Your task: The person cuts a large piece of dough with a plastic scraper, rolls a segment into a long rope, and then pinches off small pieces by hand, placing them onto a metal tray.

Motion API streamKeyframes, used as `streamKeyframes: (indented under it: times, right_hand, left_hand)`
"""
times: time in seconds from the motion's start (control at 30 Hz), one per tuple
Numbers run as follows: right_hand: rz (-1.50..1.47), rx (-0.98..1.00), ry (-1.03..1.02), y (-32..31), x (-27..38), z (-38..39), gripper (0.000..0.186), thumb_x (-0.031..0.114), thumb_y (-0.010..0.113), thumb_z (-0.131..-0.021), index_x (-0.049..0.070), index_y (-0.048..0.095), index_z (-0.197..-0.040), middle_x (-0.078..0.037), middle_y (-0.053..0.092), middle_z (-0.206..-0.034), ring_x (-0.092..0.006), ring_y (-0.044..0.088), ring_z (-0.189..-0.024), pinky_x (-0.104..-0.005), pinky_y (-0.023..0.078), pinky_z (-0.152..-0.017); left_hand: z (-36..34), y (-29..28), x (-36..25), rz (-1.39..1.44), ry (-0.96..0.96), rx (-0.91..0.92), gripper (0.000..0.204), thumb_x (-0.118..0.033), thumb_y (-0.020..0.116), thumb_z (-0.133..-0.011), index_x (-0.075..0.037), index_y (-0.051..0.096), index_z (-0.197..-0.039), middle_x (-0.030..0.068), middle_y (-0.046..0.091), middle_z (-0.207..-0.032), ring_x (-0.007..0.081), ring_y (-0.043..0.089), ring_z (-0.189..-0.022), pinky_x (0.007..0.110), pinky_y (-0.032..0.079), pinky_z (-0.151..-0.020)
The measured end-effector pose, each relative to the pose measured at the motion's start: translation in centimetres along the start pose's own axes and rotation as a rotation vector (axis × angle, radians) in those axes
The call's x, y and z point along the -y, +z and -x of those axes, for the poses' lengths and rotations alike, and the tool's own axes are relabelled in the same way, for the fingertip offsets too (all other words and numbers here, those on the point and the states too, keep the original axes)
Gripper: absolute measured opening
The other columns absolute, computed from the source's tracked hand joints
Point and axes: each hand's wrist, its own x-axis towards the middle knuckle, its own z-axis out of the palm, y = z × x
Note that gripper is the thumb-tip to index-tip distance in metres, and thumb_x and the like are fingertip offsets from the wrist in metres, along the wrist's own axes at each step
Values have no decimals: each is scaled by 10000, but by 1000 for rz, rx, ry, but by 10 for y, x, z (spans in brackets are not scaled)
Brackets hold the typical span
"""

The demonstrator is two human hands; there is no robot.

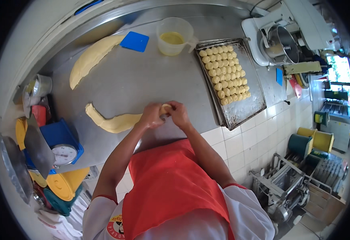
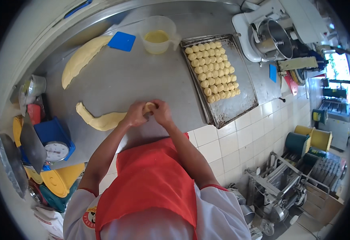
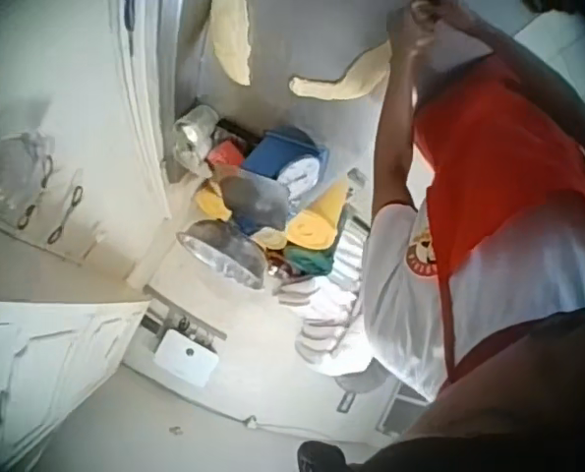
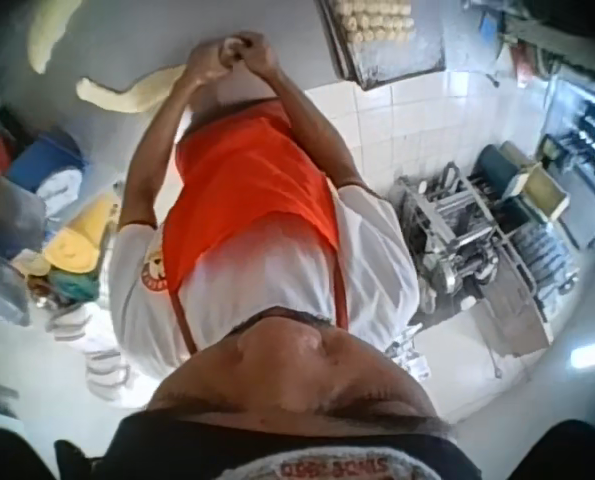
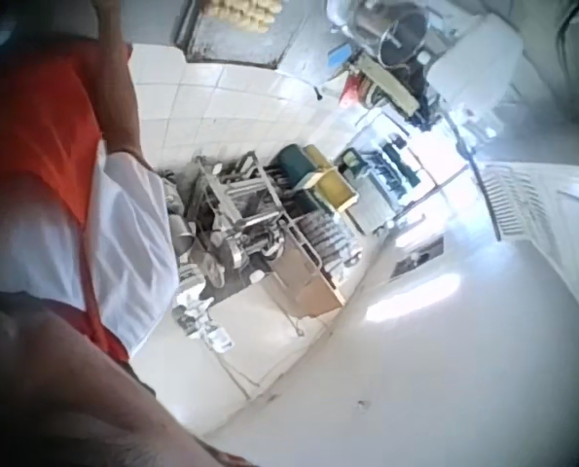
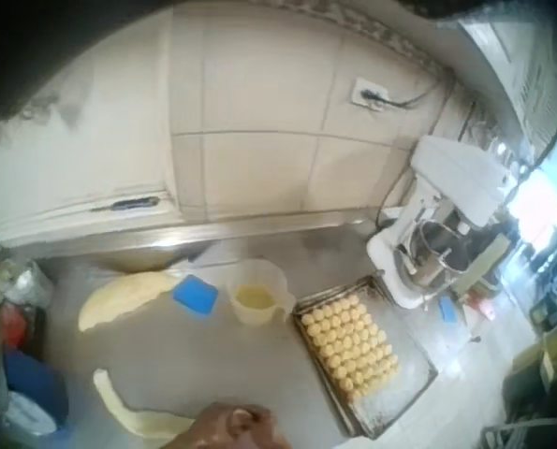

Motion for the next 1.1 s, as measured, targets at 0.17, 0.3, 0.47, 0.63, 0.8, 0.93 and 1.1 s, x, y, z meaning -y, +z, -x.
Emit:
streamKeyframes:
  times: [0.17, 0.3, 0.47, 0.63, 0.8, 0.93, 1.1]
  right_hand:
    - [435, -358, -148, 26, 24, 10, 278, 231, 579, -946, -18, 698, -979, -161, 684, -773, -289, 647, -674, -408, 532, -693]
    - [652, -298, -37, 9, 12, 13, 268, 241, 569, -928, 4, 691, -952, -231, 673, -806, -407, 674, -760, -466, 531, -679]
    - [-2, 138, 163, -32, 36, 98, 272, 291, 621, -939, 30, 692, -974, -18, 575, -718, -112, 546, -619, -266, 455, -550]
    - [360, -904, -99, -184, -61, 105, 227, 155, 605, -914, -18, 691, -1033, -146, 691, -854, -234, 679, -759, -371, 527, -656]
    - [573, -1051, -6, -202, -44, 69, 311, 230, 728, -849, 1, 678, -1053, -218, 679, -895, -354, 672, -817, -438, 524, -745]
    - [716, -882, 86, -182, -13, 77, 486, 347, 815, -775, 0, 634, -1063, -199, 627, -1047, -378, 612, -999, -459, 495, -855]
    - [570, -630, -139, -99, -6, 75, 427, 259, 779, -836, 12, 620, -1147, -135, 648, -1014, -243, 640, -799, -371, 533, -726]
  left_hand:
    - [-14, 20, 2, -268, -196, 139, 278, -278, 651, -813, -64, 734, -970, 210, 716, -987, 384, 677, -987, 477, 546, -868]
    - [-23, 27, -4, -436, -142, 165, 255, -255, 617, -824, -61, 757, -911, 206, 724, -960, 380, 699, -948, 487, 559, -819]
    - [-45, 4, 22, -320, -352, 131, 328, -296, 672, -813, -31, 731, -998, 222, 712, -1029, 396, 681, -1007, 477, 558, -850]
    - [-27, 21, 10, -405, -175, 67, 405, -95, 655, -778, 2, 592, -1167, 242, 652, -1157, 415, 621, -1102, 472, 516, -931]
    - [-14, 25, 23, -163, -118, 43, 556, 114, 582, -683, -12, 502, -1219, 252, 614, -1162, 451, 577, -1114, 471, 489, -936]
    - [-5, 13, 19, -121, -150, 48, 642, 113, 593, -682, -39, 467, -1293, 248, 591, -1194, 442, 566, -1137, 459, 478, -948]
    - [4, 5, 4, -9, -30, 10, 728, 82, 652, -700, -30, 411, -1378, 236, 579, -1223, 401, 565, -1172, 430, 469, -997]
